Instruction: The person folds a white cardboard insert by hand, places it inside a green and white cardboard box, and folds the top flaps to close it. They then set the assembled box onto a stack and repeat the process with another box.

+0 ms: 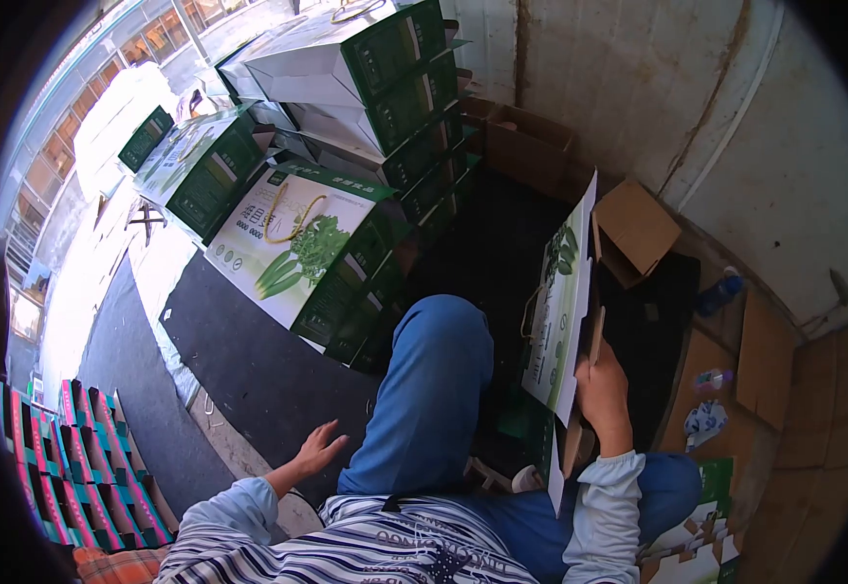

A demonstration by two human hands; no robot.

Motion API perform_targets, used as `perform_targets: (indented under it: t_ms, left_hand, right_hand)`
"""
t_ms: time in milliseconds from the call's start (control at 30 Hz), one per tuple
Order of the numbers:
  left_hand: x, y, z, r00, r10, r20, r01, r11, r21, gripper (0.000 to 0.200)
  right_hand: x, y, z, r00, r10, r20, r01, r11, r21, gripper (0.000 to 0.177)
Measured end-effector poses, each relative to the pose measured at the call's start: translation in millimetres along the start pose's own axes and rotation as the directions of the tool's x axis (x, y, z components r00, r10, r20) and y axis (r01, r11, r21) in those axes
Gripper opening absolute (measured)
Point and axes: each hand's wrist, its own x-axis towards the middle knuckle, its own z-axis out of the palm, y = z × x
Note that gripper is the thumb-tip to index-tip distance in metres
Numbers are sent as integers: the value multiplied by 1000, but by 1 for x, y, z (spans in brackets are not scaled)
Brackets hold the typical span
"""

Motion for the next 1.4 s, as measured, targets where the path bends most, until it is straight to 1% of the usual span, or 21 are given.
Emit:
perform_targets:
  t_ms: [67,133,233,267,333,367,467,500,600,633,667,733,767,867,900,1000,1100,1200,1300,1333,1400]
  left_hand:
    - [-6,-41,16,974,-198,115,206,976,-70,84]
    - [-14,-75,31,905,-341,255,383,914,-136,89]
    - [-34,-106,44,773,-428,468,554,815,-169,94]
    - [-38,-110,44,743,-422,519,553,824,-121,95]
    - [-57,-87,27,673,-415,613,545,838,-31,98]
    - [-55,-87,24,596,-477,646,563,822,87,98]
    - [-39,-81,20,535,-405,742,529,845,80,98]
    - [-28,-95,31,516,-306,800,534,845,-22,98]
    - [-4,-125,62,513,-292,807,553,831,-51,81]
    - [3,-129,60,545,-248,801,389,921,20,75]
    - [5,-132,61,538,-276,797,425,905,28,82]
    - [-11,-57,21,508,-338,792,497,866,50,96]
    - [-7,-50,17,466,-350,813,500,862,84,72]
    - [4,-61,17,673,-174,719,281,959,-30,91]
    - [4,-52,12,710,-185,680,257,966,-6,90]
    - [9,15,-25,826,-184,532,176,982,66,86]
    - [22,50,-51,859,-93,503,69,995,66,84]
    - [34,62,-64,911,52,409,-38,998,-42,78]
    - [27,124,-93,948,108,299,-102,994,-34,64]
    - [27,140,-100,954,239,179,-224,969,-101,59]
    - [27,175,-106,884,464,-59,-466,861,-201,49]
  right_hand:
    - [-2,2,1,1000,-8,-6,8,1000,-3,38]
    - [-2,2,0,1000,-8,-10,8,1000,-8,38]
    - [-4,1,0,1000,19,1,-19,1000,10,37]
    - [-3,0,0,1000,27,0,-27,1000,10,37]
    - [-2,1,0,1000,5,-6,-5,1000,2,37]
    - [-1,1,1,1000,-5,-5,5,1000,-1,37]
    - [1,-3,1,1000,-2,13,3,1000,-1,37]
    - [2,-4,2,1000,-7,12,7,1000,-2,37]
    - [1,-8,2,1000,1,16,0,1000,-12,38]
    - [2,-9,2,1000,12,19,-12,1000,-19,38]
    - [2,-9,2,999,26,24,-26,999,-27,38]
    - [1,-7,4,999,-26,-28,26,1000,-11,33]
    - [1,-5,5,997,-50,-54,50,999,-4,32]
    - [2,-1,7,996,-68,-64,68,998,6,32]
    - [2,0,7,998,-53,-43,53,999,-12,34]
    - [8,-2,4,999,-33,-15,32,999,-43,41]
    - [5,-5,5,1000,-11,7,11,1000,-22,44]
    - [3,-3,8,999,-27,-26,27,1000,-10,33]
    - [2,-8,10,995,-26,-97,27,1000,8,34]
    - [4,-13,10,994,-31,-108,33,999,18,34]
    - [1,-16,8,992,-19,-122,22,999,24,35]
